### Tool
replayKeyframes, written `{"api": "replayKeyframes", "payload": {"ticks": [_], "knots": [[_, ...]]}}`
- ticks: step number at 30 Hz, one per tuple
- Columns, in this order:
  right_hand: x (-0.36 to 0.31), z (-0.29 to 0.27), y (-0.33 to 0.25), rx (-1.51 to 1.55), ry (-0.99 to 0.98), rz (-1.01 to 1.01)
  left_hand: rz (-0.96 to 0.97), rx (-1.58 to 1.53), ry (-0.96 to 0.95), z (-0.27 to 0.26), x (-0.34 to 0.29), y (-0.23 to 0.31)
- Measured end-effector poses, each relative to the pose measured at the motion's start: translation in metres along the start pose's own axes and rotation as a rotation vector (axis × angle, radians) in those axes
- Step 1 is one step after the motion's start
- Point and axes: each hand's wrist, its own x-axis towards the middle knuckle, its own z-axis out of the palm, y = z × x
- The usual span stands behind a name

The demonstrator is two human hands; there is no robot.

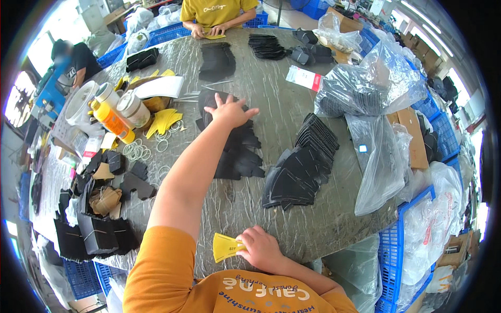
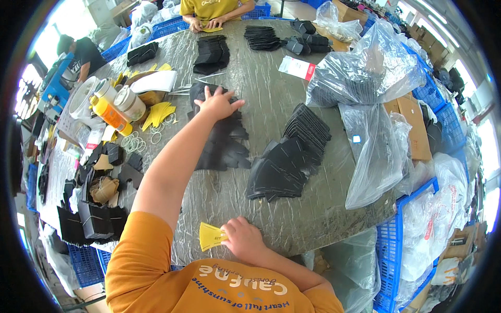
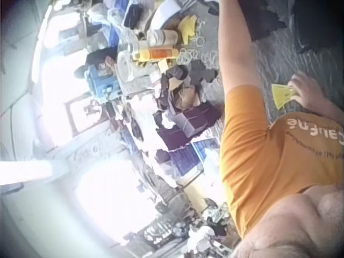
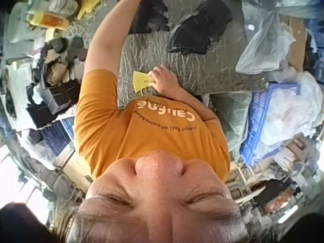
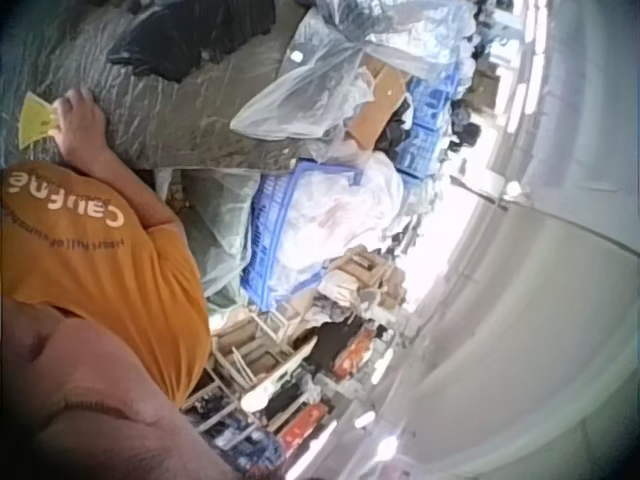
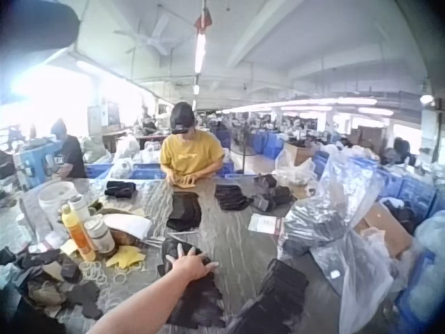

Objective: Organize and align shoe component materials using a template.

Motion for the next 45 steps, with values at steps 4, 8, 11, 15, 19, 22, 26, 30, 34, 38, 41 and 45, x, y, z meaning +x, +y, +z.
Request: {"api": "replayKeyframes", "payload": {"ticks": [4, 8, 11, 15, 19, 22, 26, 30, 34, 38, 41, 45], "knots": [[0.001, -0.002, 0.003, 0.012, 0.037, -0.042, 0.154, 0.246, -0.198, 0.026, -0.031, -0.001], [0.003, -0.005, 0.005, 0.048, 0.026, -0.046, 0.225, 0.186, -0.153, 0.036, -0.095, -0.021], [0.003, -0.009, 0.003, 0.02, 0.059, -0.08, 0.173, 0.133, -0.097, 0.035, -0.147, -0.028], [-0.004, -0.01, 0.003, 0.018, 0.042, -0.069, 0.182, -0.156, 0.252, 0.022, -0.206, -0.059], [-0.016, -0.016, 0.004, 0.132, 0.056, -0.053, 0.101, -0.232, 0.122, 0.005, -0.281, -0.108], [-0.021, -0.019, -0.003, 0.234, 0.019, -0.041, 0.184, -0.104, 0.125, 0.016, -0.333, -0.11], [-0.022, -0.018, -0.008, 0.182, -0.013, 0.002, 0.339, -0.173, 0.068, 0.034, -0.382, -0.096], [-0.02, -0.006, -0.01, 0.115, 0.102, 0.017, 0.157, -0.094, 0.07, 0.017, -0.361, -0.117], [-0.015, -0.002, -0.015, 0.09, 0.127, -0.048, 0.01, -0.032, 0.058, 0.02, -0.338, -0.174], [-0.018, -0.002, -0.018, 0.249, 0.113, 0.065, 0.091, -0.035, 0.255, 0.009, -0.346, -0.162], [-0.012, -0.004, -0.028, 0.372, 0.12, 0.142, 0.187, -0.463, 0.135, 0.017, -0.37, -0.125], [-0.002, 0.002, -0.022, 0.101, 0.123, 0.094, 0.229, -0.582, 0.162, 0.037, -0.395, -0.087]]}}
